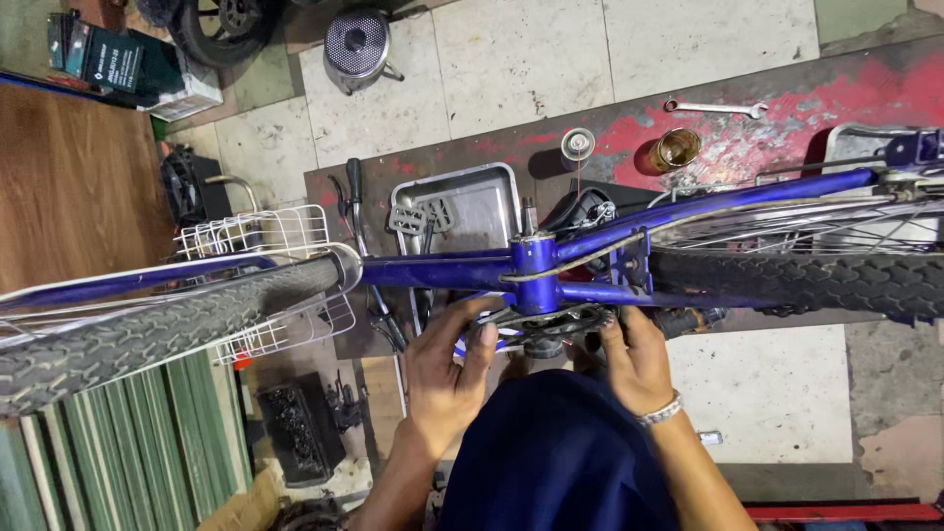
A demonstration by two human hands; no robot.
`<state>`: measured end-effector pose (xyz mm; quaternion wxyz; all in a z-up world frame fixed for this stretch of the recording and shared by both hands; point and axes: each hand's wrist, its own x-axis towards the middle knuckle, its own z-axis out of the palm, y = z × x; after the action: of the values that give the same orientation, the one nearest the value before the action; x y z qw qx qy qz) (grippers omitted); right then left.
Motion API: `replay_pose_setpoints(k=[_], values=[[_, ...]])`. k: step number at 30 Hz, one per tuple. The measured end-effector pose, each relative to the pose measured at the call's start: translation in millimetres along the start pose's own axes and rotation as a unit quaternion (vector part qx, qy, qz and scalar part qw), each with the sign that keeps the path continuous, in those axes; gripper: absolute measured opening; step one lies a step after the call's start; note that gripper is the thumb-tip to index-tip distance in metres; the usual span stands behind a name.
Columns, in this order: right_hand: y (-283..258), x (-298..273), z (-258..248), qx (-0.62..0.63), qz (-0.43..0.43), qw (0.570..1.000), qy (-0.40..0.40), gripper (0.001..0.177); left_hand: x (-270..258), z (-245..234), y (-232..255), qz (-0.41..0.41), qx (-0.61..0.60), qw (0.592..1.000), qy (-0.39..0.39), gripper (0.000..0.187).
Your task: The person is repairing a blue bicycle in a workshop. They are seen adjusting the chain and crankset area, using a wrench to tighten bolts and ensuring the chain is properly seated on the gears. The person rotates the pedals to test the movement of the chain.
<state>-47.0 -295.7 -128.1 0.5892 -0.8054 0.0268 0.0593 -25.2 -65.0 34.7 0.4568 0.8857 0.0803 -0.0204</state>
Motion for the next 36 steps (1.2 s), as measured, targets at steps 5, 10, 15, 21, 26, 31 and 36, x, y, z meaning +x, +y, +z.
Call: replay_pose_setpoints(k=[5, 10, 15, 21, 26, 31, 36], values=[[-36, 0, 13, -0.096, -0.107, 0.981, 0.130, 0.024, -14, 6, -8, 0.110, -0.025, 0.990, 0.079, 0.032], [-31, -5, 15, -0.075, -0.043, 0.989, 0.116, 0.022, -16, 6, -11, 0.137, -0.001, 0.986, 0.095, 0.032], [-18, -5, 17, 0.344, 0.129, 0.926, 0.089, 0.030, 0, -8, 4, 0.190, 0.030, 0.977, 0.088, 0.033], [2, -10, 23, 0.559, 0.059, 0.827, 0.021, 0.031, 22, -17, 24, 0.182, -0.009, 0.983, 0.021, 0.036], [14, -9, 34, 0.540, 0.095, 0.834, 0.060, 0.041, 22, -13, 35, 0.192, -0.035, 0.981, 0.010, 0.035], [-12, -3, 41, 0.516, 0.019, 0.855, 0.035, 0.044, 19, -13, 41, 0.199, 0.050, 0.979, -0.008, 0.035], [-38, -3, 39, 0.431, 0.013, 0.900, 0.062, 0.053, 33, 13, 40, 0.198, 0.114, 0.973, -0.022, 0.048]])
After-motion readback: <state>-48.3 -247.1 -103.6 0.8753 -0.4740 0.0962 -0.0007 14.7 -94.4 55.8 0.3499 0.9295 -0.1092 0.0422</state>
